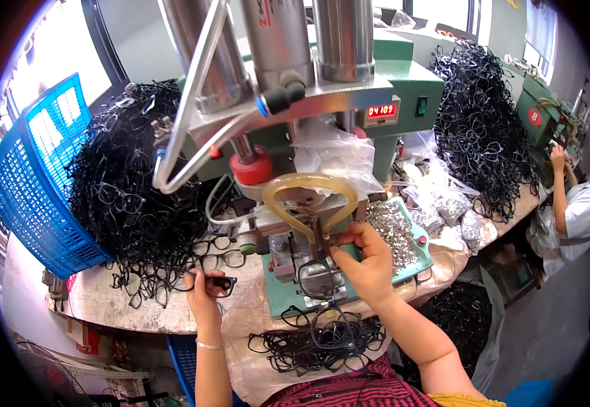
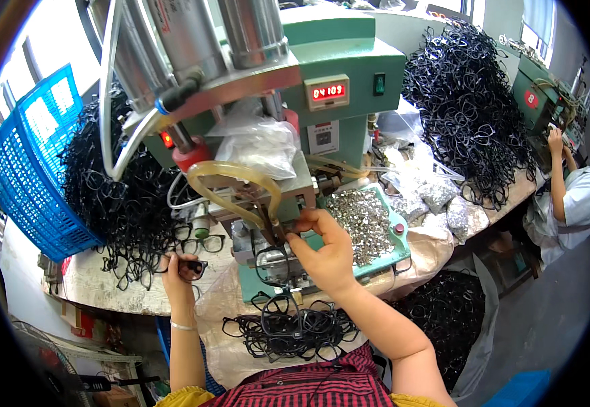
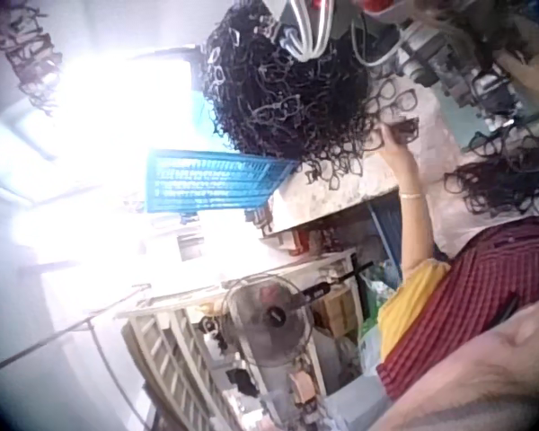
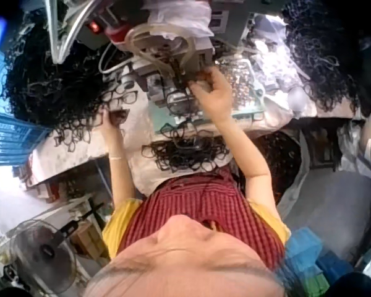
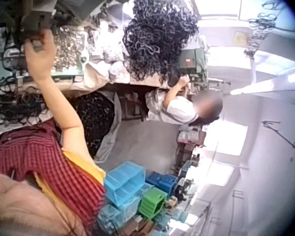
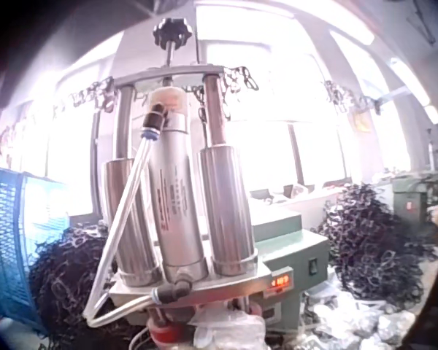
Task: The person repeatedly picks up black eyeglass frames, places them into a press machine, and removes them after processing. They handle the frames one at a time and place finished units into a blue basket.
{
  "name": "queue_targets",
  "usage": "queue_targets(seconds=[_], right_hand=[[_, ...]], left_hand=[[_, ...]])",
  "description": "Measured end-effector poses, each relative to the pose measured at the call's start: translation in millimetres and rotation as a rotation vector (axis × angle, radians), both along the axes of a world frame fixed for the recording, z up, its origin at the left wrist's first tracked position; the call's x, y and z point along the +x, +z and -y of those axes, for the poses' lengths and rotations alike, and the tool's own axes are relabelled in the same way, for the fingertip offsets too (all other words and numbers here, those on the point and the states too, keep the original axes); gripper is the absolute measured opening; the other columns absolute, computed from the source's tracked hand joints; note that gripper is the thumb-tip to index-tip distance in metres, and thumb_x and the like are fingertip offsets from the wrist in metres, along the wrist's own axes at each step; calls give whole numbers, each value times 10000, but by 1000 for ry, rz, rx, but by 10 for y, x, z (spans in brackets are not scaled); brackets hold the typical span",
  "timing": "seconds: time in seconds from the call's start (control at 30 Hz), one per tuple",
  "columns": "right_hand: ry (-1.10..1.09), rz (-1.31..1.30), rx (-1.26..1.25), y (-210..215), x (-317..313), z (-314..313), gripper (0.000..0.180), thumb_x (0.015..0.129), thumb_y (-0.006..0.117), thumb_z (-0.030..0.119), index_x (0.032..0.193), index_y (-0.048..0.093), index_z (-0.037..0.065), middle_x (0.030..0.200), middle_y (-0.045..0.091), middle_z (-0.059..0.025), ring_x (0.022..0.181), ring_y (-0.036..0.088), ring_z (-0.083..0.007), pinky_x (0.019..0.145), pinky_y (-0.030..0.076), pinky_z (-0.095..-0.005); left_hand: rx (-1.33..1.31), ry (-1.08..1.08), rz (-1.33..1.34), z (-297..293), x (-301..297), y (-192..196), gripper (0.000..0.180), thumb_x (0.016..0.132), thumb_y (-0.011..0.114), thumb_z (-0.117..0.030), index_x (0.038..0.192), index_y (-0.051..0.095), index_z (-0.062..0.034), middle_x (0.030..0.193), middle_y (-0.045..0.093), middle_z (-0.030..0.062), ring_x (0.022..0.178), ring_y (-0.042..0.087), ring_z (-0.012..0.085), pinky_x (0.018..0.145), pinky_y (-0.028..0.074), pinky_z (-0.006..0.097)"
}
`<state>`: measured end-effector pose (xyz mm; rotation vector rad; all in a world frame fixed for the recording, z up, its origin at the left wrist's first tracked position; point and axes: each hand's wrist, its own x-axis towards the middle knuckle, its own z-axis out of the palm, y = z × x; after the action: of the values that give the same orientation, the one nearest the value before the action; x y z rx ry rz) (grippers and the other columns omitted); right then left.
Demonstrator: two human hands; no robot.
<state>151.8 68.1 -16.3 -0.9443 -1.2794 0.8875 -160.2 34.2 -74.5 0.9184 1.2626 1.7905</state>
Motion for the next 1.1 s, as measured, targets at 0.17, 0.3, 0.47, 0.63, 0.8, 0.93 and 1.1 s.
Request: queue_targets(seconds=[0.17,0.3,0.47,0.63,0.8,0.93,1.1], right_hand=[[80,-155,-60,-3,-88,60,405,813,718,13,1181,554,-24,918,670,-49,912,617,-103,863,466,-247],[136,-220,-144,177,-135,126,450,820,713,12,1233,537,-25,1057,667,-84,966,613,-117,932,451,-281],[172,-296,-161,367,-107,314,461,837,694,42,1264,532,-17,1221,632,-95,1076,610,-149,956,459,-311],[-113,559,243,62,383,-9,265,777,697,88,1036,688,34,1194,635,-164,1133,596,-345,1003,451,-414],[-494,987,124,-557,958,-157,221,734,764,142,936,706,72,1222,595,-215,1239,509,-413,1025,414,-481],[-483,866,167,-656,988,-164,133,727,747,113,845,703,68,1211,601,-199,1233,522,-393,990,442,-471],[-245,1064,430,-454,736,-231,114,743,686,62,846,644,37,1194,622,-165,1216,544,-364,931,486,-459]], left_hand=[[162,-119,174,154,496,301,206,1055,396,-283,999,466,-97,870,656,166,708,617,199,603,484,294],[653,-131,-303,152,1146,1364,190,1059,318,-231,1077,390,-56,874,650,188,760,611,217,710,484,284],[441,-241,-388,158,1258,1611,200,1039,347,-215,1060,343,-16,905,676,235,789,657,240,743,538,316],[-327,-998,296,509,1389,1177,236,1045,378,-262,1079,389,-28,861,672,262,658,676,275,428,493,286],[-490,-1061,618,313,1662,910,195,1024,424,-266,1001,458,-75,818,667,267,560,640,238,414,481,276],[-491,-991,633,345,1706,901,186,1014,453,-252,1025,480,-67,817,670,266,524,637,242,386,470,278],[-452,-1052,555,277,1634,756,253,1035,431,-298,1051,494,-53,833,680,262,571,663,245,434,506,265]])
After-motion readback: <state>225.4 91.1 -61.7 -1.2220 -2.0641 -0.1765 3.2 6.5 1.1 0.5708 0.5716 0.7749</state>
